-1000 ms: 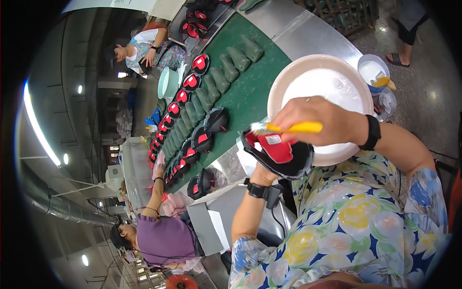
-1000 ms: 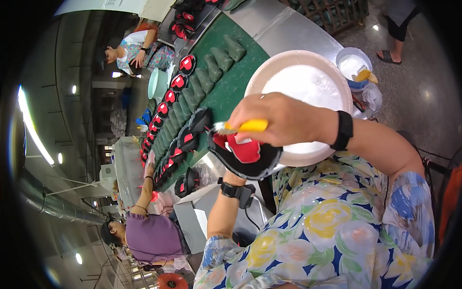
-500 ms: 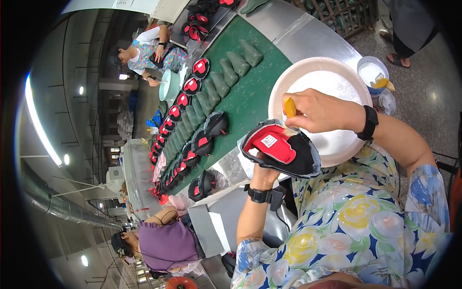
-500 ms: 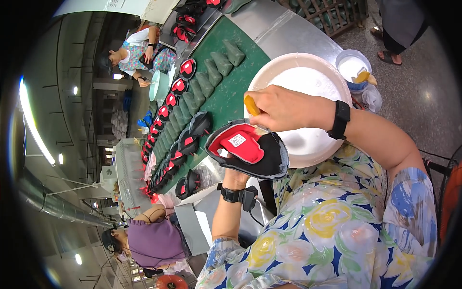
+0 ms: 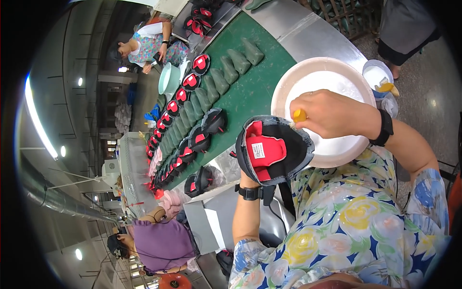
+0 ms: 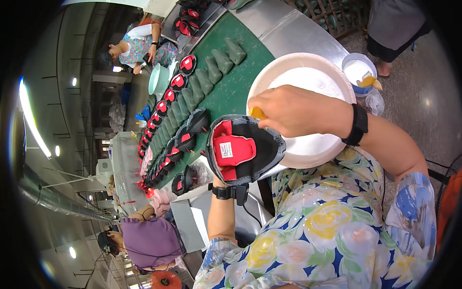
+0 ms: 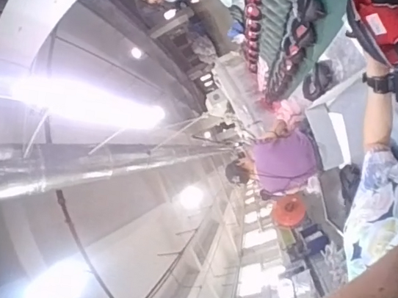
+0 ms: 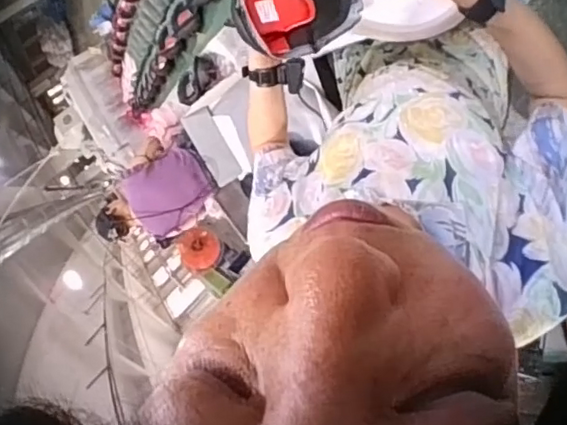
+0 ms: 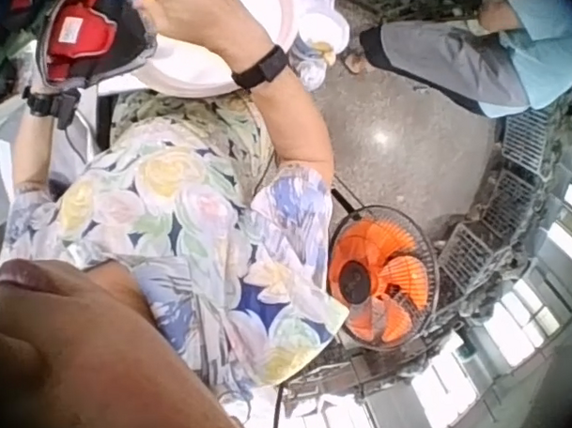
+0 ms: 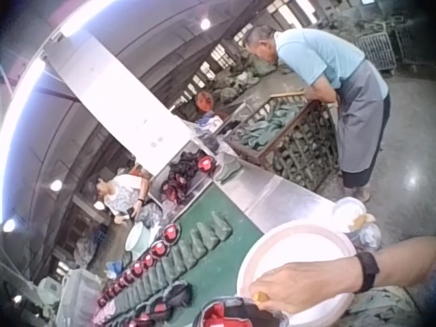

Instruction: Applying glue to the edges of shoe components using a brush.

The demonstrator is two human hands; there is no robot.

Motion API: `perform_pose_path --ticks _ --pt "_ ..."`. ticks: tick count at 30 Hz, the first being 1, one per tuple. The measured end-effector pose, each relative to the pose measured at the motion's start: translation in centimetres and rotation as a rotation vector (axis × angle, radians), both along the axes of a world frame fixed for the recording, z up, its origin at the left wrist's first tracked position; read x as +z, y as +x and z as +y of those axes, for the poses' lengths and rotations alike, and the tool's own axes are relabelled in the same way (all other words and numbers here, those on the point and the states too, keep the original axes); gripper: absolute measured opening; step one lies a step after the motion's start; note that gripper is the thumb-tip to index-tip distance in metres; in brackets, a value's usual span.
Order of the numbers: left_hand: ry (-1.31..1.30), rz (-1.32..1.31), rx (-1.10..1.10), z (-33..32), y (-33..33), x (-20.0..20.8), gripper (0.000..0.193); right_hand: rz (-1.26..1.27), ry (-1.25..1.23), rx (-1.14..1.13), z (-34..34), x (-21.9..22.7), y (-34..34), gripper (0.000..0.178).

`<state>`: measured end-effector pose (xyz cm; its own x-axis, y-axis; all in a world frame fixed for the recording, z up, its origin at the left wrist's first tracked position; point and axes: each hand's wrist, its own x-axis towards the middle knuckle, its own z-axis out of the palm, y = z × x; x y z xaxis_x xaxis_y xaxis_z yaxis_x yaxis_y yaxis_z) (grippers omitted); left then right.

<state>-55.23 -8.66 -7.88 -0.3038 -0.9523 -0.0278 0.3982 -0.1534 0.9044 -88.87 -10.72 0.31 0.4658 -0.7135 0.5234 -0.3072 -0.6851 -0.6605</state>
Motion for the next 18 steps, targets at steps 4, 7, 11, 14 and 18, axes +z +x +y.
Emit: perform_pose_path --ticks 4,7,11,14,18 --pt "-0.067 -0.049 0.075 -0.5 0.2 -0.6 0.06 -0.172 -0.094 -0.036 -0.4 0.0 1.0 0.018" --pt "-0.116 -0.094 0.152 -1.7 0.4 -1.4 0.06 -0.063 -0.069 -0.019 -0.5 -0.9 1.1 0.017" --pt "-0.18 -0.156 0.273 -3.0 1.9 -1.7 0.061 -0.141 0.189 -0.132 1.4 -0.1 1.4 0.017" --pt "-0.234 -0.194 0.334 -4.1 2.1 -2.1 0.062 -0.436 0.267 -0.003 2.7 -0.4 3.3 0.02" --pt "-0.347 -0.3 0.348 -4.6 2.7 -2.8 0.062 -0.197 0.316 -0.066 1.2 -1.5 2.6 0.015"
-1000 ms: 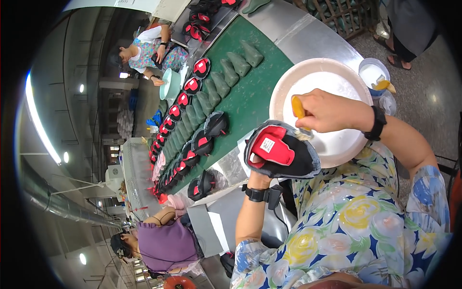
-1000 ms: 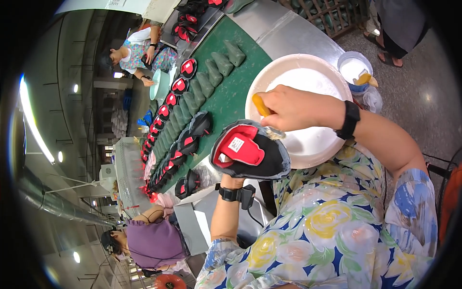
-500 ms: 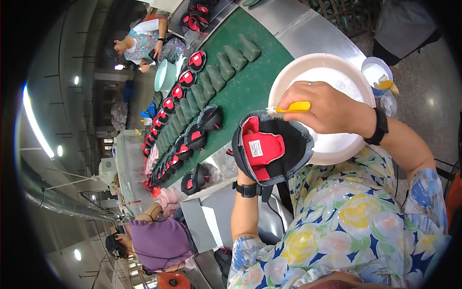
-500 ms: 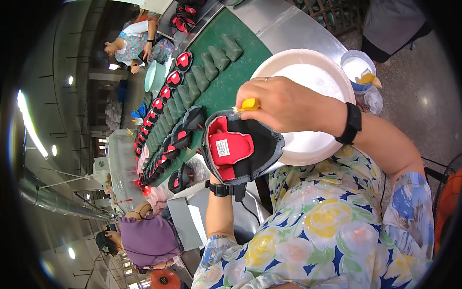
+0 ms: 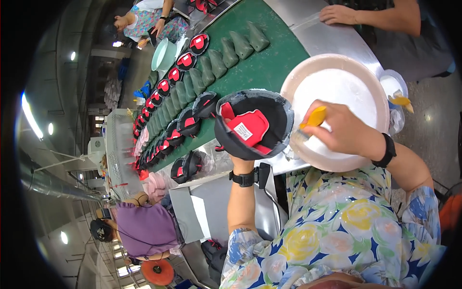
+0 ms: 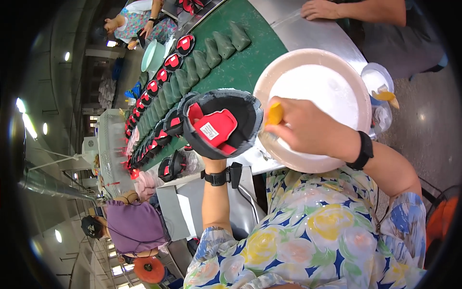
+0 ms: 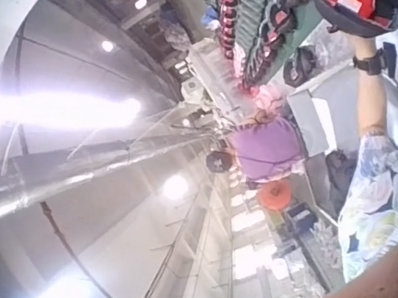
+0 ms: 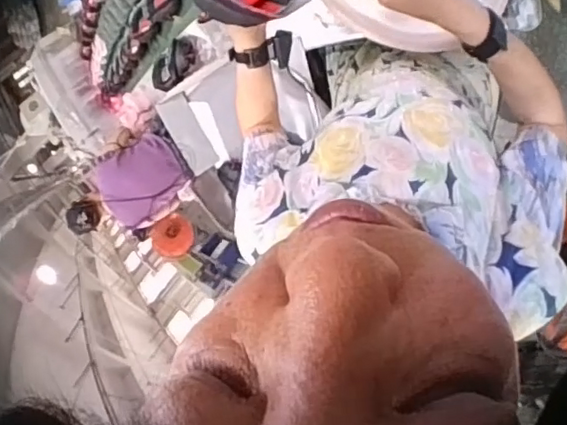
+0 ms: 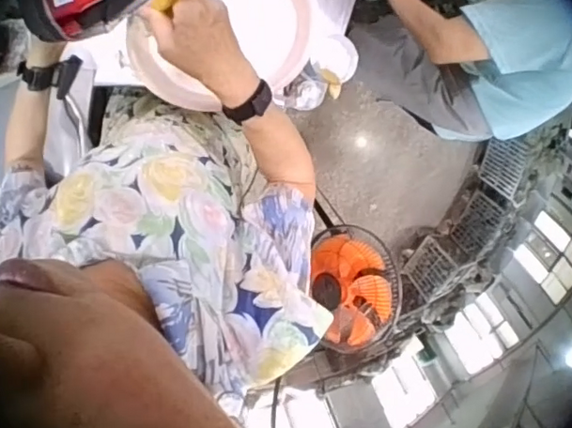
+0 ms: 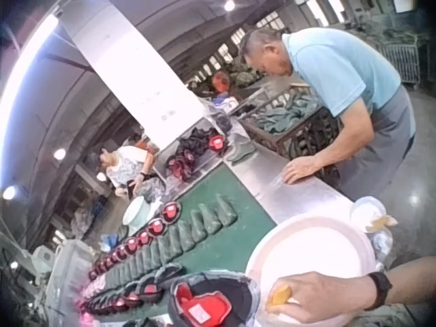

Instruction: Applying glue to the edges of shoe components using a brush.

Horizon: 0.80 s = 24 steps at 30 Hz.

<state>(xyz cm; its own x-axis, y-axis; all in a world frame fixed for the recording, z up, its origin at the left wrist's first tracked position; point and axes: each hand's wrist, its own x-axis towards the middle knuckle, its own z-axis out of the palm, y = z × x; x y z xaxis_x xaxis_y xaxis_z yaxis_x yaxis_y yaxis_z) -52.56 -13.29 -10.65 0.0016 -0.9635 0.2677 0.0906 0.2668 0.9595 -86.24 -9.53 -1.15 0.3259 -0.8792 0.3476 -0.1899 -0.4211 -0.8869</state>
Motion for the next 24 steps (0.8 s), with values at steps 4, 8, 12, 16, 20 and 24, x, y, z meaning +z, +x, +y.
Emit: perform_pose_path --ticks 4,8,12,16,20,24 --pt "0.107 -0.036 0.27 -2.1 2.1 -2.1 0.059 -0.101 -0.008 -0.244 -1.1 1.1 -2.8 0.012" --pt "0.351 0.019 0.2 -7.5 5.4 -4.4 0.033 -0.167 0.171 -0.267 -0.2 0.0 -5.8 0.012" --pt "0.299 0.136 0.216 -12.7 4.0 -6.2 0.037 -0.191 0.317 -0.28 0.4 -1.1 -6.4 0.016" --pt "0.516 -0.011 0.369 -15.5 8.8 -11.0 0.066 -0.132 0.356 -0.217 0.3 -0.8 -5.8 0.014" --pt "0.628 -0.297 0.538 -13.2 12.1 -7.2 0.071 -0.034 0.377 -0.19 -0.2 -0.6 -5.8 0.014" --pt "0.397 -0.589 0.458 -3.5 16.8 2.1 0.05 0.02 0.357 -0.14 -0.7 -2.7 -9.4 0.013"
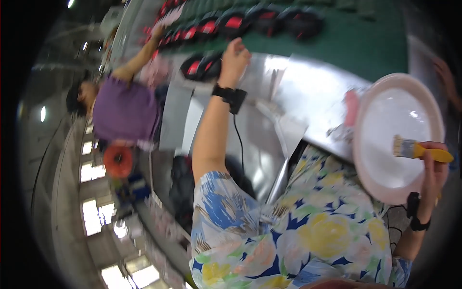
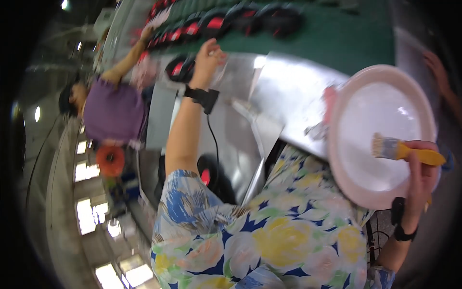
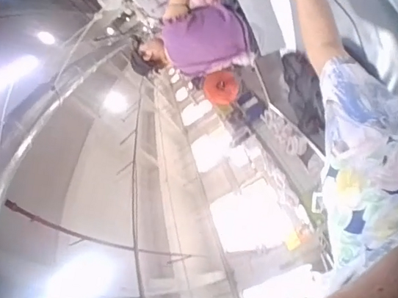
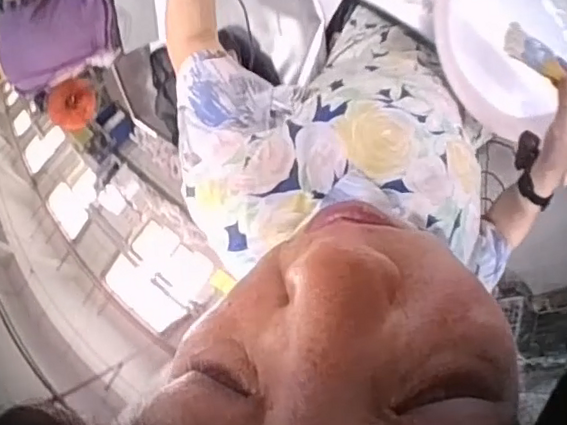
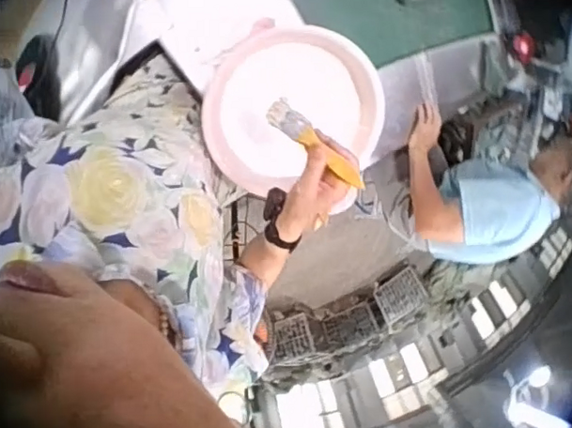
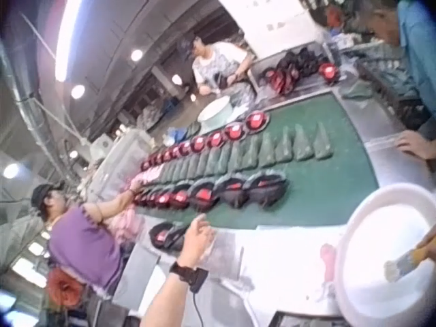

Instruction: Applying glue to the edges of shoe components using a brush.

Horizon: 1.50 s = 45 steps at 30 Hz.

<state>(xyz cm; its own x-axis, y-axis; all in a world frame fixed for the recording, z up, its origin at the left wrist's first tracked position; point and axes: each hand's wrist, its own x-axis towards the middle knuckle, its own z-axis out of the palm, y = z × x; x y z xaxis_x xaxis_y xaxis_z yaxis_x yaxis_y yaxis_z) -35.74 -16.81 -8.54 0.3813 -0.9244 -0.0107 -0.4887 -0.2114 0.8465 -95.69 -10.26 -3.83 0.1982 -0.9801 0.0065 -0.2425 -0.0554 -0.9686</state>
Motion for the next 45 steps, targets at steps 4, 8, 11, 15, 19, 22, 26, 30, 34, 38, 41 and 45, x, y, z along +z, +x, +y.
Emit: perform_pose_path --ticks 4,8,11,15,19,22,26,30,34,38,41,45 --pt "0.359 -0.09 0.167 19.4 9.4 9.1 0.056 -0.267 0.445 -0.37 -0.6 5.7 3.7 0.028" --pt "1.031 -0.098 0.113 34.3 9.0 6.3 0.082 -0.118 0.019 0.209 -2.5 1.0 2.1 0.032" --pt "1.078 0.035 0.045 47.6 9.1 -2.3 0.092 -0.13 0.145 0.233 -2.0 -0.7 1.1 0.017" --pt "1.022 -0.163 0.172 39.0 6.9 1.4 0.066 -0.207 0.203 0.241 0.4 1.4 4.8 0.014" --pt "0.924 -0.797 0.022 27.8 0.9 8.2 0.054 -0.222 0.173 0.135 1.3 2.3 5.5 0.012" --pt "0.633 -0.178 0.084 21.0 -5.5 8.6 0.062 -0.156 0.123 0.077 1.6 1.4 6.4 0.015" --pt "0.5 0.021 -0.377 19.7 -8.3 2.7 0.055 0.035 -0.07 0.097 1.0 1.0 6.7 0.017" --pt "0.477 -0.654 -0.861 23.1 -9.1 3.9 0.061 0.146 -0.068 0.174 -0.1 1.1 6.1 0.021" --pt "0.306 -0.921 -0.894 24.1 -8.3 3.8 0.057 0.128 -0.053 0.291 0.8 0.9 8.1 0.022" --pt "0.196 -0.995 -0.971 23.4 -7.2 2.2 0.049 0.479 -0.152 0.51 1.6 0.7 8.3 0.022" --pt "0.125 -0.983 -0.921 23.2 -4.9 1.3 0.045 0.402 -0.17 0.403 1.0 0.9 6.7 0.021" --pt "-0.12 -0.111 -0.327 18.7 -9.8 7.1 0.043 0.536 -0.436 0.217 -0.2 0.6 3.2 0.021"
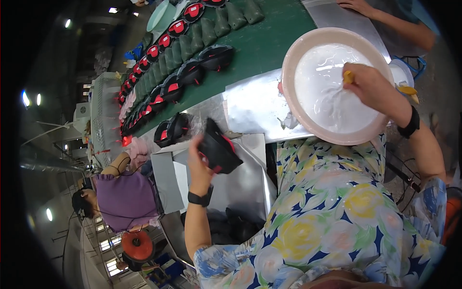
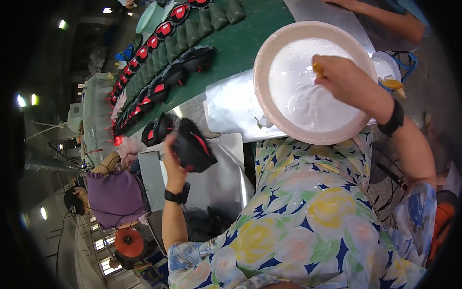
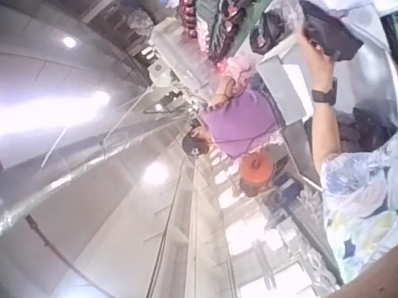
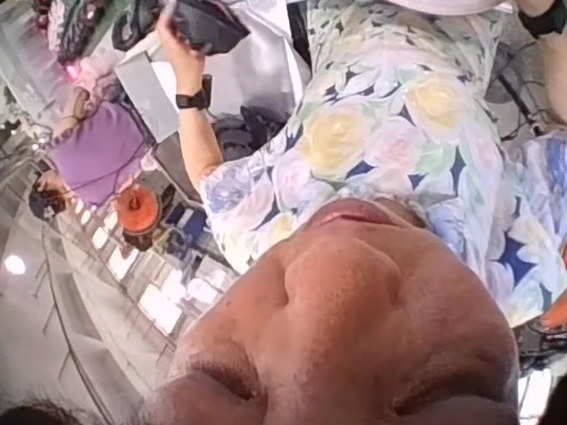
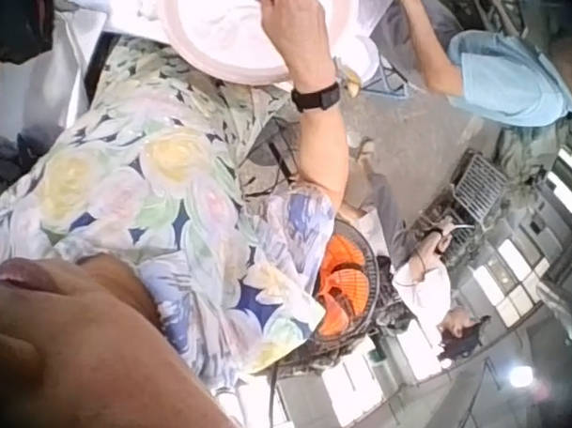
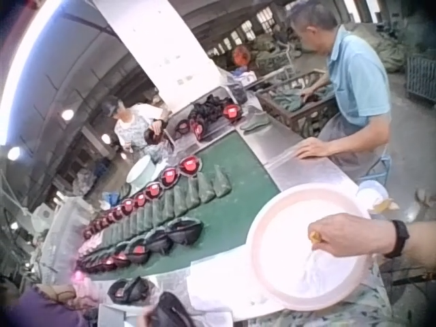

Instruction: Applying glue to the edges of shoe components using a brush.

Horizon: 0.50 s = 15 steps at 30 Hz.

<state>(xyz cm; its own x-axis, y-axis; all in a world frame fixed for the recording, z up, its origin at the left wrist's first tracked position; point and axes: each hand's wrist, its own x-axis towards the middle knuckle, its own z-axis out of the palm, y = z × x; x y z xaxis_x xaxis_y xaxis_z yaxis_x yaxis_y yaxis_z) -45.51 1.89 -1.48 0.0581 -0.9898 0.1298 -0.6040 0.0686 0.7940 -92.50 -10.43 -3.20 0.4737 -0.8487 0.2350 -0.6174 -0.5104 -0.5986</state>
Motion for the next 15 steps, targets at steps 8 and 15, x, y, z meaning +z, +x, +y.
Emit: perform_pose_path --ticks 8,15 --pt "-0.163 0.084 -0.132 -11.4 -6.5 -0.2 0.04 -0.619 -0.073 0.092 -2.8 2.0 1.0 0.016" --pt "-0.278 0.015 -0.192 -12.9 -10.9 -0.4 0.041 -0.499 -0.025 0.109 -3.3 6.0 1.4 0.019"
